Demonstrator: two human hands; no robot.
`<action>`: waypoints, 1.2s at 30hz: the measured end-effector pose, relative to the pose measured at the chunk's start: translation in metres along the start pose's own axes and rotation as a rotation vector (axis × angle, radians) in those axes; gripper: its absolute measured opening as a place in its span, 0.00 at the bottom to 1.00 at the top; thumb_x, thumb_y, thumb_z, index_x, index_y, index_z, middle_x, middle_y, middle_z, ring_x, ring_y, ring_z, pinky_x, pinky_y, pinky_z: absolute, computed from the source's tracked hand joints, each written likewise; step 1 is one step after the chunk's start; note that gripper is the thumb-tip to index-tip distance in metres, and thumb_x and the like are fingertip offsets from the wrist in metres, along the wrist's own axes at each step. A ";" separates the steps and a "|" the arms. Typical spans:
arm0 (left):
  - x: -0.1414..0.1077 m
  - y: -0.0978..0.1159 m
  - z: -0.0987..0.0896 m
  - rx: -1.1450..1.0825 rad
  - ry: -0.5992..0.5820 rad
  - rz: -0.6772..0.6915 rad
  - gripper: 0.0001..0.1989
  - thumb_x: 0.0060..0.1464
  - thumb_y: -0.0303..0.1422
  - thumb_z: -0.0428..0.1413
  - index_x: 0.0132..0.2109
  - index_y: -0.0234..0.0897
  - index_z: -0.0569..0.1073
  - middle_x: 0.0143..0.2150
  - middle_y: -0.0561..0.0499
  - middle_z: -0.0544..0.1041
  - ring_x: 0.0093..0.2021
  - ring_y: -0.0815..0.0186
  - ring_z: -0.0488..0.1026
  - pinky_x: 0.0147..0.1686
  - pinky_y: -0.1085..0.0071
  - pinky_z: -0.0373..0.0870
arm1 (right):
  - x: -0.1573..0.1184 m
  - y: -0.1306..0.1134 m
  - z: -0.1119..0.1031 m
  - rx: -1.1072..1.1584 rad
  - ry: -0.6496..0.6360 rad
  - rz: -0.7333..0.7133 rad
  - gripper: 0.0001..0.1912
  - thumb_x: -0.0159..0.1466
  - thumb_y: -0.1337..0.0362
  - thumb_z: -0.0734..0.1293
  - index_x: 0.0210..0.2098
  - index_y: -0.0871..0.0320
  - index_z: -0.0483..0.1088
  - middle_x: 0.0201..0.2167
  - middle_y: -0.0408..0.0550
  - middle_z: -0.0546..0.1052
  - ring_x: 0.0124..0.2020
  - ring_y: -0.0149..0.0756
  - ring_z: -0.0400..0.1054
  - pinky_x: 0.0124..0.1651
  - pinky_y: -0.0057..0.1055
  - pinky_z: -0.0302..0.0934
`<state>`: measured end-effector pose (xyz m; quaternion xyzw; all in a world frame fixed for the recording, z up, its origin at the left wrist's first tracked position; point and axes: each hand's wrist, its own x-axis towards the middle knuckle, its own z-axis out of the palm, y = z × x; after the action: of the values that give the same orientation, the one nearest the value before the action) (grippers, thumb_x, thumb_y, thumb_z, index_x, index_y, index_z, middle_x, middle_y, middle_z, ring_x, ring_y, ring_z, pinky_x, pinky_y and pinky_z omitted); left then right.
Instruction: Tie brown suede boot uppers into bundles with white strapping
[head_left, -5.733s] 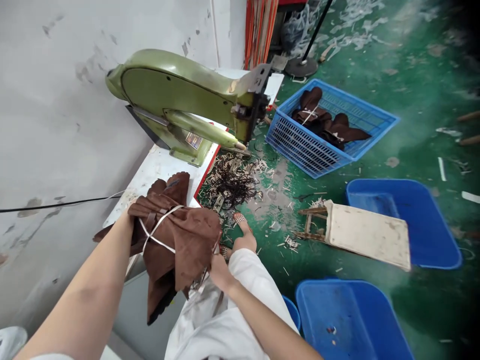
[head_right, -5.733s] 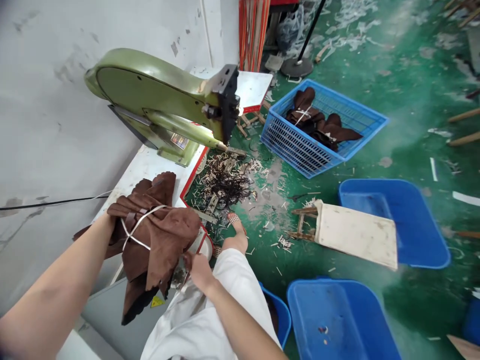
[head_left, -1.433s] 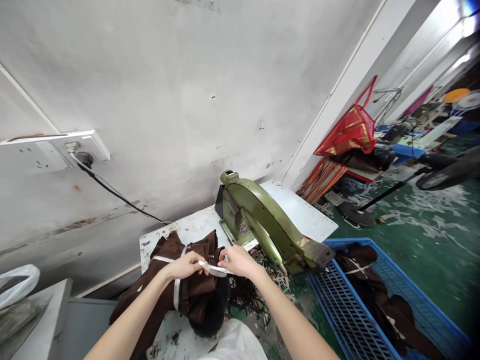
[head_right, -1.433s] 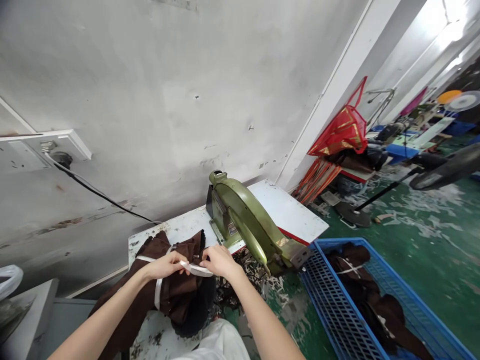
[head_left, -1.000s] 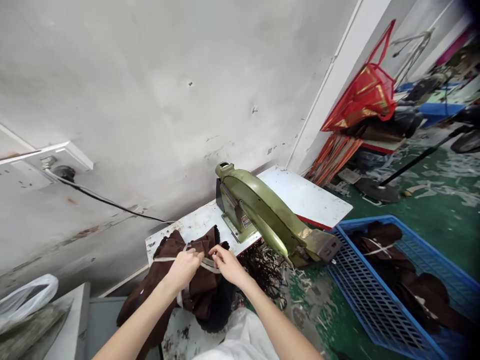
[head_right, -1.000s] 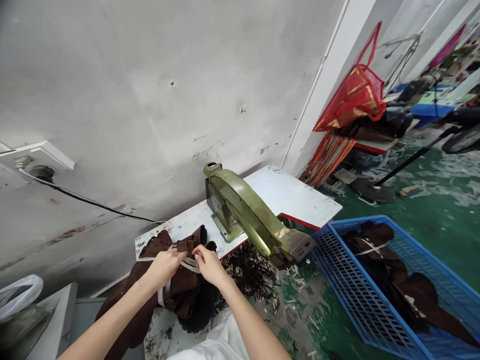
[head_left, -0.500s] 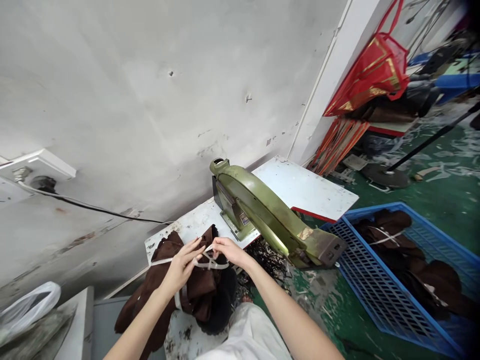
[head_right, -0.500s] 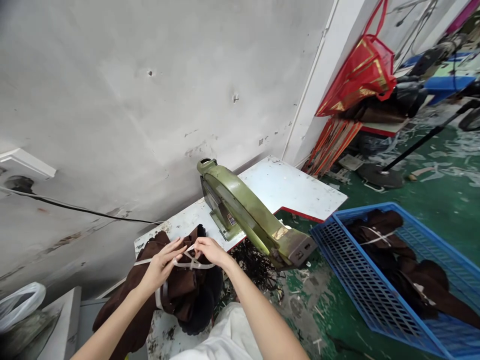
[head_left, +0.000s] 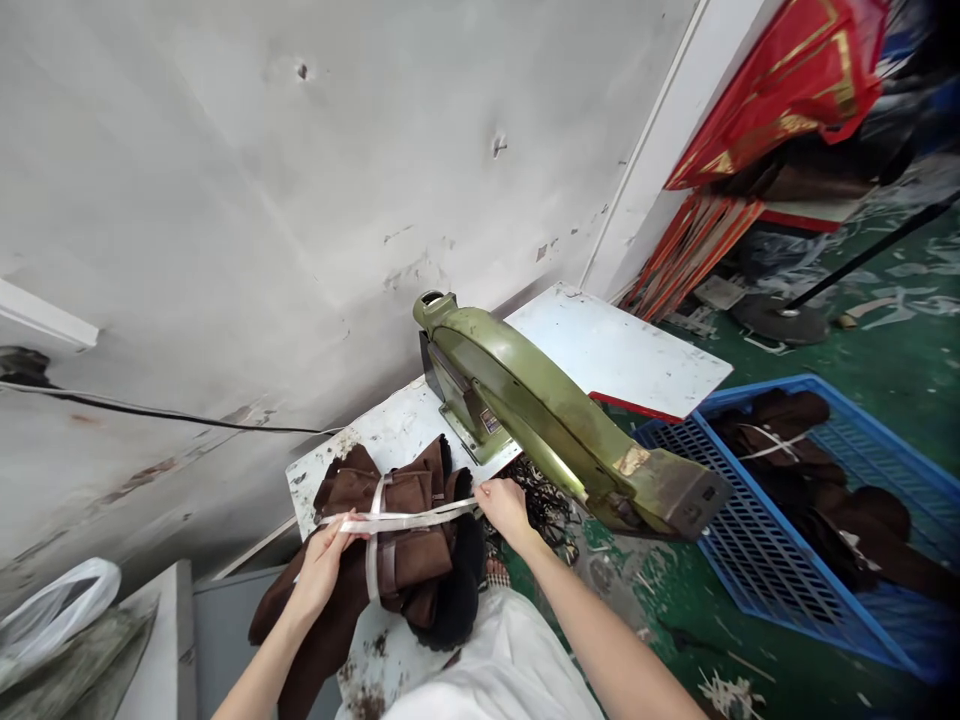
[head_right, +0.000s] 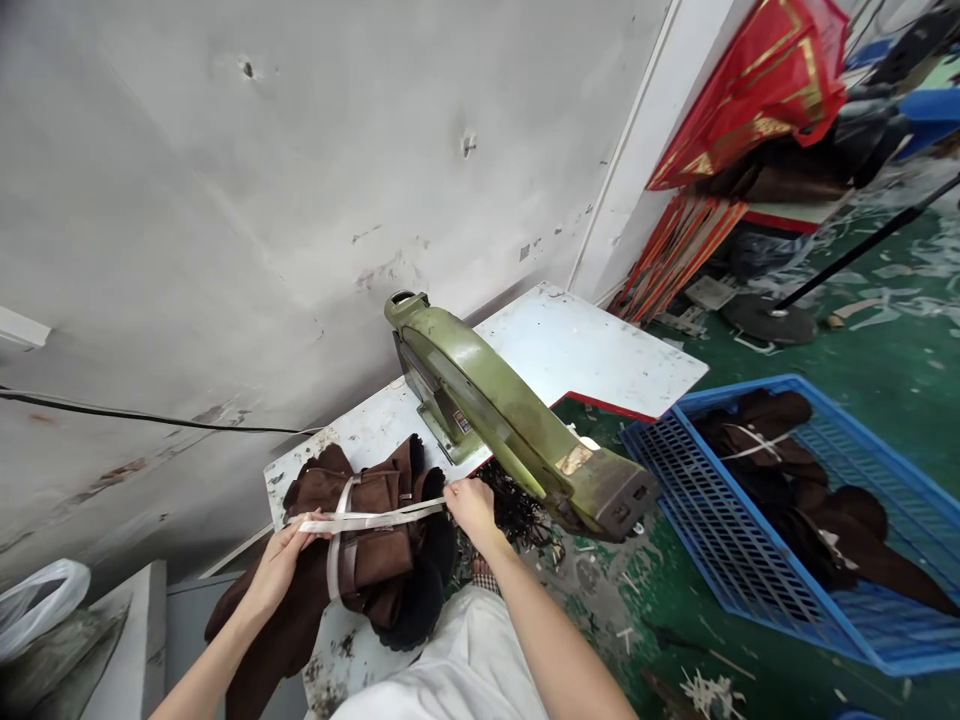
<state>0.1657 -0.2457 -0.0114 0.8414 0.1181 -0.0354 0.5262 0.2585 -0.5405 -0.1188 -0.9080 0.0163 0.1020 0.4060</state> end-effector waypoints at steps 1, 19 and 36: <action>-0.002 -0.002 -0.002 -0.013 0.016 -0.025 0.27 0.54 0.56 0.50 0.29 0.36 0.77 0.40 0.45 0.79 0.50 0.52 0.72 0.55 0.60 0.65 | 0.000 0.007 0.007 -0.050 -0.007 0.023 0.17 0.60 0.65 0.61 0.16 0.59 0.70 0.21 0.53 0.75 0.29 0.38 0.70 0.33 0.30 0.51; 0.016 0.076 0.105 1.296 -0.309 0.222 0.12 0.59 0.22 0.48 0.39 0.27 0.77 0.32 0.36 0.78 0.38 0.54 0.78 0.34 0.66 0.68 | -0.005 0.007 0.005 -0.352 0.109 0.021 0.28 0.67 0.47 0.57 0.27 0.58 0.79 0.28 0.59 0.80 0.31 0.40 0.74 0.31 0.29 0.53; 0.003 0.026 0.080 1.036 -0.115 0.253 0.17 0.66 0.39 0.44 0.55 0.42 0.72 0.27 0.51 0.78 0.28 0.63 0.76 0.27 0.73 0.55 | 0.004 -0.013 -0.040 -0.096 0.104 0.105 0.24 0.67 0.59 0.57 0.19 0.60 0.72 0.17 0.46 0.69 0.22 0.31 0.61 0.27 0.27 0.48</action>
<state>0.1796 -0.3280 -0.0248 0.9952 -0.0463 -0.0711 0.0479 0.2709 -0.5609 -0.0837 -0.9284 0.0801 0.0766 0.3548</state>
